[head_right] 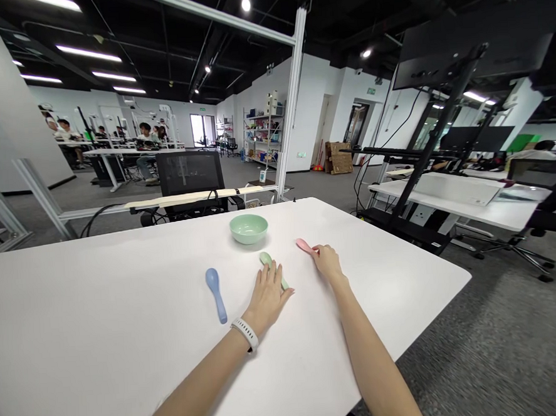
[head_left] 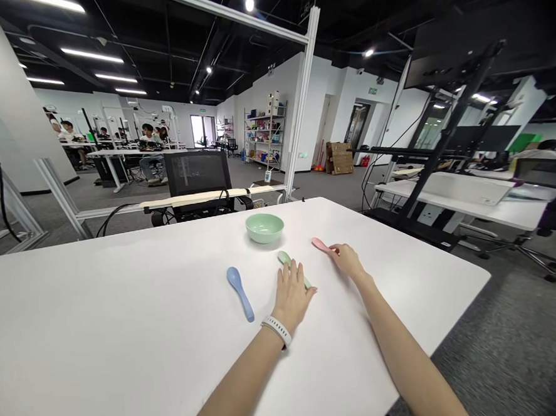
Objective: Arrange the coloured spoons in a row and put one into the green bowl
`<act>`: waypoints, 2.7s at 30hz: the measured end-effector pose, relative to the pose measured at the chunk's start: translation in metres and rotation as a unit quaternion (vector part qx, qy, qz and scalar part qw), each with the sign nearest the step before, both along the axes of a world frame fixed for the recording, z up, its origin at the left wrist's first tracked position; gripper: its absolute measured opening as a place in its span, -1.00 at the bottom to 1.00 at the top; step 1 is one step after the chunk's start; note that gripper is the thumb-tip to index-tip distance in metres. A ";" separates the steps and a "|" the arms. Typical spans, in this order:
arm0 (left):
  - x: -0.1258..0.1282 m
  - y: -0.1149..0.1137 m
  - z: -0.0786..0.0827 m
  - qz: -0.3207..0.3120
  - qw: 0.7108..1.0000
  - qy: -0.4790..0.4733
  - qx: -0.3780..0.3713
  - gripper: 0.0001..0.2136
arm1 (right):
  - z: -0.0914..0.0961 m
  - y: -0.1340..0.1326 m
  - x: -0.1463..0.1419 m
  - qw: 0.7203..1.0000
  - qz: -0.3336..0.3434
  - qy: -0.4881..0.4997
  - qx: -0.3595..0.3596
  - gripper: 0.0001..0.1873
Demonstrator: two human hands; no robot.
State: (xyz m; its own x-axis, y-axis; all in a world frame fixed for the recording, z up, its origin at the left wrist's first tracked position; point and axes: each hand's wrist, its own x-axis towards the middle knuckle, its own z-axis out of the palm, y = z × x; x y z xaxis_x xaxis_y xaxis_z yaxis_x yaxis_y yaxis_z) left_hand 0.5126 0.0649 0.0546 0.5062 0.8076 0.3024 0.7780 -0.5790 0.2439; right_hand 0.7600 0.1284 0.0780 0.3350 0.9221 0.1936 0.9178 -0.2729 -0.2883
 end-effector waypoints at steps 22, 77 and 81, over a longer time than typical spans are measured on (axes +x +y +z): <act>-0.003 -0.002 0.005 0.001 1.000 0.006 -0.004 -0.31 | 0.001 -0.001 0.000 1.000 -0.028 -0.007 0.003 -0.60; -0.484 -0.103 0.012 0.412 0.908 0.048 -0.050 -0.34 | -0.054 0.032 -0.051 0.957 0.246 0.112 0.106 -0.46; -0.483 -0.103 0.012 0.412 0.909 0.043 -0.053 -0.34 | -0.053 0.032 -0.051 0.959 0.240 0.111 0.102 -0.45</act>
